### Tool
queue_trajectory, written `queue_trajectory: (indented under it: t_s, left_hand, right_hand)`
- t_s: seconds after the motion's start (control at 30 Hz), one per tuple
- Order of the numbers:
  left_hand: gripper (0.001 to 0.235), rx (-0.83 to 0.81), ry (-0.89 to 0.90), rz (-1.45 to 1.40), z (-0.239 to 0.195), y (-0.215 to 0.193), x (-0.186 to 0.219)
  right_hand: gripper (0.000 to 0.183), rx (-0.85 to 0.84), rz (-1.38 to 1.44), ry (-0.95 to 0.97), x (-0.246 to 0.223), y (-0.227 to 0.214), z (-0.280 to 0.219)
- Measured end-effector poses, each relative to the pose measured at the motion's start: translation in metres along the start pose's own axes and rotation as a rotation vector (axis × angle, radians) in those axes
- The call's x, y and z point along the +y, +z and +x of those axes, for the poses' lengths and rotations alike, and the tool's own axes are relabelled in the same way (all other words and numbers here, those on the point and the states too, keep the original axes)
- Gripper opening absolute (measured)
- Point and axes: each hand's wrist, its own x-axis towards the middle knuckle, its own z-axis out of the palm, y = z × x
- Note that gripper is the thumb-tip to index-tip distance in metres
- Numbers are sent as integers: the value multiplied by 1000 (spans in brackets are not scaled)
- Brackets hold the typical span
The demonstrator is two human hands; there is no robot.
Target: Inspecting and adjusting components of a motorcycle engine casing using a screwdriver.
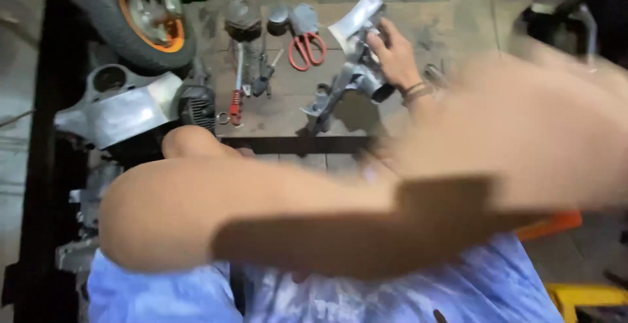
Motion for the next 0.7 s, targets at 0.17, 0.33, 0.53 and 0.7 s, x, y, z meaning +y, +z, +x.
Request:
queue_trajectory:
  t_s: [0.17,0.33,0.53,0.7]
  left_hand:
    - [46,-132,-204,106,-75,36,-182]
    - [80,-260,-715,-265,-147,137,-275]
    - [84,-490,-849,-552,-150,194,-298]
    - [116,-369,-829,-884,-170,249,-343]
  right_hand:
    - [35,-16,224,481,-15,1,22]
    - [59,-75,271,417,16,10,32]
    - [58,-84,481,501,23,18,56]
    - [68,-138,511,562,23,21,71]
